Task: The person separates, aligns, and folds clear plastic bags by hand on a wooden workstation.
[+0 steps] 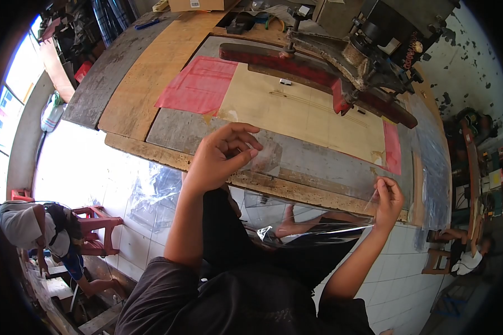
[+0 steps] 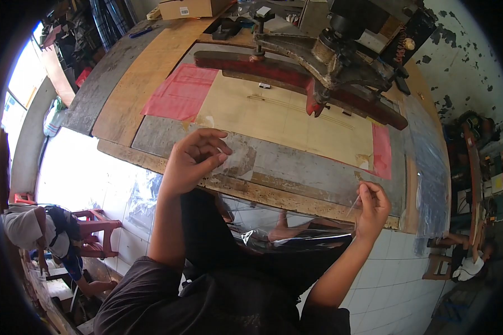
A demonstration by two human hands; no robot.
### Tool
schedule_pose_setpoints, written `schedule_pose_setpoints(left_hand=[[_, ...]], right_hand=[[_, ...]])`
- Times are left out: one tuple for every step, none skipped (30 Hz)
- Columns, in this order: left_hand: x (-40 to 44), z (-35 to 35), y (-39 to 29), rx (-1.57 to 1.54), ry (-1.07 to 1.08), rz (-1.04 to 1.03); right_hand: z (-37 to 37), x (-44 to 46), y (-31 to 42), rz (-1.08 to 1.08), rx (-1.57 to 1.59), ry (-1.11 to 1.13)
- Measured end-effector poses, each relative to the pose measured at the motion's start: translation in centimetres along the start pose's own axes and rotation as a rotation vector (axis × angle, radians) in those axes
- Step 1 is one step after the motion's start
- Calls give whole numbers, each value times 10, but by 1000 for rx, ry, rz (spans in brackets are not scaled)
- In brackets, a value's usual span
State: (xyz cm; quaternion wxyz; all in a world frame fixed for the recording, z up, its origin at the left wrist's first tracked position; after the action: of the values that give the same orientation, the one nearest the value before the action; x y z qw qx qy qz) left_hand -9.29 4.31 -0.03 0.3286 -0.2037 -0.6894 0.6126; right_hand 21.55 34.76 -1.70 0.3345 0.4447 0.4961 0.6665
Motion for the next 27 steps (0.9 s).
schedule_pose_setpoints(left_hand=[[0, 0, 0, 0, 0, 0], [0, 0, 0, 3, 0, -4], [0, 0, 1, 6, 1, -8], [0, 0, 1, 6, 1, -8], [0, 0, 1, 9, -1, -10], [0, 0, 1, 13, -3, -12], [0, 0, 1, 13, -3, -12], [0, 1, 2, 13, -4, -13], [0, 1, 2, 12, -6, -14], [0, 1, 2, 12, -5, -14], [0, 1, 2, 10, -6, -12], [0, 1, 2, 9, -7, -11], [0, 1, 1, 9, -7, -10], [0, 0, 1, 8, -9, -8], [0, 0, 0, 7, -11, -5], [0, 0, 0, 7, -10, -4], [0, 1, 0, 9, -6, 0], [0, 1, 0, 11, -1, 4], [0, 1, 1, 11, -1, 4], [0, 1, 1, 6, -1, 2], [0, 1, 1, 0, -2, 0], [0, 1, 1, 0, -2, 0], [0, 2, 1, 11, 3, -7], [0, 2, 1, 23, 7, -13], [0, 2, 1, 22, 7, -13], [0, 2, 1, 20, 5, -14], [0, 1, 1, 17, 3, -16]], right_hand=[[0, 0, 0, -1, 19, -4], [0, 0, 0, -1, 19, -4], [1, 0, 0, 3, 4, 2], [0, -1, -1, 8, -12, 8], [0, -1, 0, 8, -12, 8], [0, -1, 0, 8, -11, 7], [0, -1, 0, 8, -10, 5], [0, -1, 0, 8, -10, 5], [0, -1, 1, 12, -8, 4], [-1, -1, 1, 16, -7, 4], [-1, -1, 1, 16, -7, 4], [-1, -1, 2, 18, -14, 4], [-1, -2, 3, 20, -21, 5], [-1, -1, 3, 20, -21, 4], [-1, -1, 2, 21, -5, -1], [-1, 0, 2, 23, 11, -6], [0, -1, 2, 23, 11, -6], [0, -1, 1, 19, -6, -1], [0, -1, 1, 16, -23, 5], [-1, -1, 2, 16, -23, 4], [-1, -2, 2, 11, -28, -6], [-1, -2, 2, 7, -33, -16], [0, -2, 1, 7, -33, -16], [0, -1, 1, 10, -32, -12], [0, -1, 0, 12, -30, -7], [0, -1, 1, 12, -31, -7], [-1, -1, 2, 13, -33, -11]])
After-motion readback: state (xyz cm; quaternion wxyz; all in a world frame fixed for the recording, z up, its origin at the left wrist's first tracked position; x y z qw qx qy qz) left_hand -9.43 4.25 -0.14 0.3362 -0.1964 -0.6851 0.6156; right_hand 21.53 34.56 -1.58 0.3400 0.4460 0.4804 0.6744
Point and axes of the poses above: each hand's wrist, its own x-axis towards the middle knuckle, its own z-axis out of the back of the hand, y = z × x, the point moved 8 cm from there along x, towards the middle knuckle, and after that the axes turned 6 degrees about -y, right-handed, at the moved point
